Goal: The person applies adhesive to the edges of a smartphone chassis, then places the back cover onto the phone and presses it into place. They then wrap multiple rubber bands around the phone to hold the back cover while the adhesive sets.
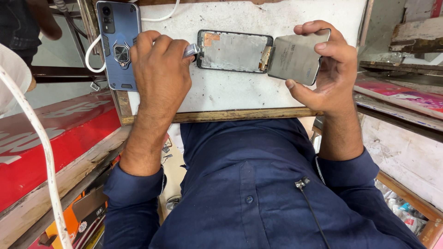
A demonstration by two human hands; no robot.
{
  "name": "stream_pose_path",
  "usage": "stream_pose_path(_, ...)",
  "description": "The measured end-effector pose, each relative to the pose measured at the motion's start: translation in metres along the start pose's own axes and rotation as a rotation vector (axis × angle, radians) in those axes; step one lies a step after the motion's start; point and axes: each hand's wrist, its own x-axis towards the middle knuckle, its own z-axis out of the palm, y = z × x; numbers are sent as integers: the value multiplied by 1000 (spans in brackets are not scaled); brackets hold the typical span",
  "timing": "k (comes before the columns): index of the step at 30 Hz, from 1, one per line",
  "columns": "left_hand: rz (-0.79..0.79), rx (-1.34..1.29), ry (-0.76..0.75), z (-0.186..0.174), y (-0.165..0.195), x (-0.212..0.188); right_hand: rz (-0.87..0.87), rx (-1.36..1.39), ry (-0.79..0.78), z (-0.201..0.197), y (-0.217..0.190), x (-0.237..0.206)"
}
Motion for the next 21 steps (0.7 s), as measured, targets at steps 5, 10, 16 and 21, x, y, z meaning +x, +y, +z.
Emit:
stream_pose_path(5,-260,-225,34,-6,-11,-13,-5,-3,4,-2,2,0)
stream_pose_path(10,-527,-501,-61,-19,-25,-34,5,22,9,-4,3,0)
stream_pose_path(16,-399,-154,11,-24,-12,-45,9,22,28,-7,3,2)
stream_pose_path(21,-170,-222,81,-9,23,-35,0,67,45,-7,7,-1)
